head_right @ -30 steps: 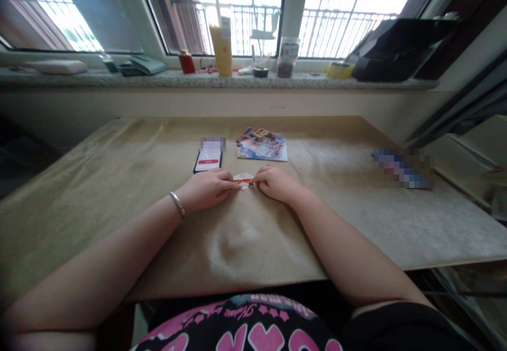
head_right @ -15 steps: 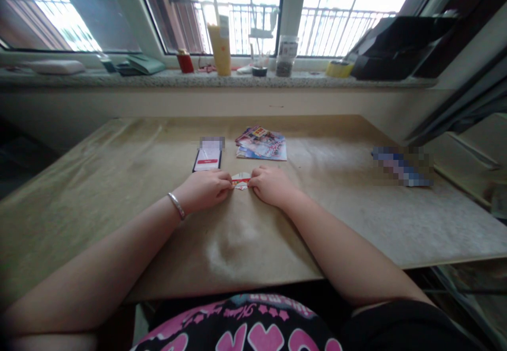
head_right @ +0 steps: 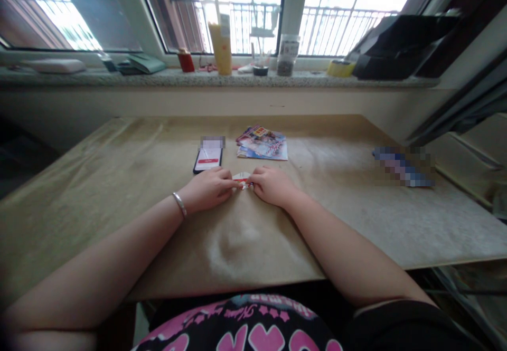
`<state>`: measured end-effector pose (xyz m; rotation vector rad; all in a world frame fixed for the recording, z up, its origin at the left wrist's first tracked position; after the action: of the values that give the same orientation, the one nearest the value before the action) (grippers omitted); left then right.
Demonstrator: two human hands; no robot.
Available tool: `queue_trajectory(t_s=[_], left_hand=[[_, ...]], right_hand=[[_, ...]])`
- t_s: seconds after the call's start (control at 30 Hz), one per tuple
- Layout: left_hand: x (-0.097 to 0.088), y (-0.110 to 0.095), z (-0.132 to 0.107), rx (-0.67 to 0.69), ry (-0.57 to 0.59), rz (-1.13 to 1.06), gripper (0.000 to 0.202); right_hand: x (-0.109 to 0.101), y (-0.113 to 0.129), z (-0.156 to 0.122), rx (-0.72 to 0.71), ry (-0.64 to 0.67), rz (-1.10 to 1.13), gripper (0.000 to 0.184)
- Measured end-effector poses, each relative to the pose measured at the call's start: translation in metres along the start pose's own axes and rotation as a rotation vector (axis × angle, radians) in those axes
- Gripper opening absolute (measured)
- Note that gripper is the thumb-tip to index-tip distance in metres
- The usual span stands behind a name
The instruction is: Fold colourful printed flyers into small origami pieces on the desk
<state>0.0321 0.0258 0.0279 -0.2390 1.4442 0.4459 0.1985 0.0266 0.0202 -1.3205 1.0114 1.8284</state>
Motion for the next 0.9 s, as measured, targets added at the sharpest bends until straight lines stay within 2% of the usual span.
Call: queue_trajectory(t_s=[0.23,0.37,0.6,0.77,0.9], left_hand=[[0.001,-0.007,0.005,0.0,0.011,0.046,0.026],[0.001,-0.008,0.008,-0.022,0.007,0.045,0.022],[0.006,-0.003,0.004,0.042,-0.053,-0.001,0.027],[0.006,-0.001,0.002,0.062,-0.103,0.006,0.026],[0.007,-0.002,0.001,0.058,-0.126,0.003,0.026]], right_hand=[[0.001,0.02,0.003,-0.065,0.022,-0.22,0.026],[0.001,0.026,0.005,-0.048,0.037,-0.238,0.025],[0.004,0.008,0.002,-0.06,-0.038,-0.063,0.024],[0.009,-0.01,0.005,0.03,-0.121,0.18,0.024],[0.011,-0.019,0.009,0.15,-0.11,0.214,0.021]])
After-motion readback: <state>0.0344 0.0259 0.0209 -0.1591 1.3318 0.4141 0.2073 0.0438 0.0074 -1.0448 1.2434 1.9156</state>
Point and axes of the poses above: each hand's wrist, its own z-axis towards the middle knuckle, its own x-axis out of the palm, y = z × x, the point moved 4 cm from there along z, towards the middle knuckle, and after that the axes turned 13 degrees about x, right-handed, at the moved point
